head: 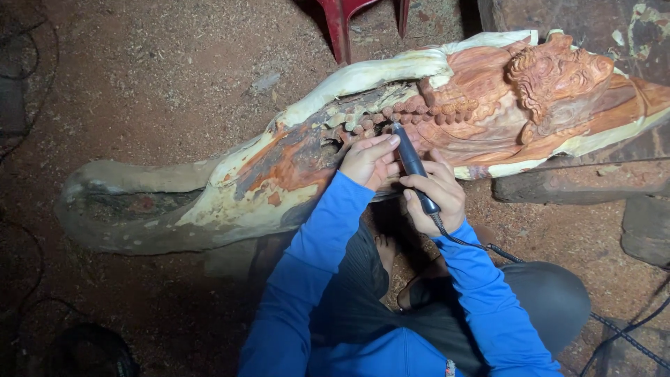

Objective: Carving intricate details into a large wooden sculpture using a rotary tool

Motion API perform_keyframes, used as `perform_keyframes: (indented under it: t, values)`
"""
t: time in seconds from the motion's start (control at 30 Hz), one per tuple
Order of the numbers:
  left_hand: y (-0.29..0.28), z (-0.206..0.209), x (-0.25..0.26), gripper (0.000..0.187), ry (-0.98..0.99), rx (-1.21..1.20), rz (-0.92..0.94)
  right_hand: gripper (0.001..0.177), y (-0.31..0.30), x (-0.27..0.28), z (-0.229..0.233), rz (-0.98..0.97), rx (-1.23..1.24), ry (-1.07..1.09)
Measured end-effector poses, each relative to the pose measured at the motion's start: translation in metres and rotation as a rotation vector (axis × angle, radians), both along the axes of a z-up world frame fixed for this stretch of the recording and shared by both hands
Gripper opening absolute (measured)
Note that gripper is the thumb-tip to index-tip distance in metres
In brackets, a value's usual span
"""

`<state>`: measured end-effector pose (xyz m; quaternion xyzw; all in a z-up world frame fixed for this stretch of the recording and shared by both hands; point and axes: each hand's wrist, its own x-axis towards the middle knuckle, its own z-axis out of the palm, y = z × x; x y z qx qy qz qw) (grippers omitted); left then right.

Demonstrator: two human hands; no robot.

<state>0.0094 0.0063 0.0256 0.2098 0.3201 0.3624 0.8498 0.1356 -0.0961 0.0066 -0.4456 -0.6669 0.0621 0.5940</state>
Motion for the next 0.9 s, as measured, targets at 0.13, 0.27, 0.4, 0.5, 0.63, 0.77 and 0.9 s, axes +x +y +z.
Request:
perform_keyframes:
  t: [0.13, 0.27, 0.4, 0.5, 0.63, 0.77, 0.9]
  values:
    - [0.002, -0.016, 0.002, 0.032, -0.011, 0.021, -0.013, 0.014, -0.001, -0.002, 0.0, -0.014, -0.005, 0.009]
    - [0.006, -0.025, 0.003, 0.032, -0.001, 0.028, -0.018, 0.014, 0.001, -0.003, 0.002, -0.018, -0.014, -0.006]
    - [0.008, -0.038, 0.004, 0.037, -0.014, 0.026, -0.01, 0.014, 0.003, -0.006, -0.001, -0.025, -0.007, -0.012]
    - [0.006, -0.042, 0.005, 0.043, -0.035, 0.012, 0.004, 0.014, -0.001, -0.009, 0.001, -0.04, -0.009, -0.046]
    - [0.003, -0.033, 0.005, 0.054, -0.041, 0.005, 0.01, 0.014, -0.002, -0.021, 0.002, -0.09, 0.023, -0.104]
    - [0.005, -0.036, 0.003, 0.048, -0.069, -0.005, 0.004, 0.012, 0.001, -0.032, 0.003, -0.13, 0.028, -0.16]
    - [0.006, -0.025, 0.0, 0.053, -0.09, -0.058, -0.006, 0.011, 0.001, -0.04, 0.001, -0.171, 0.053, -0.178]
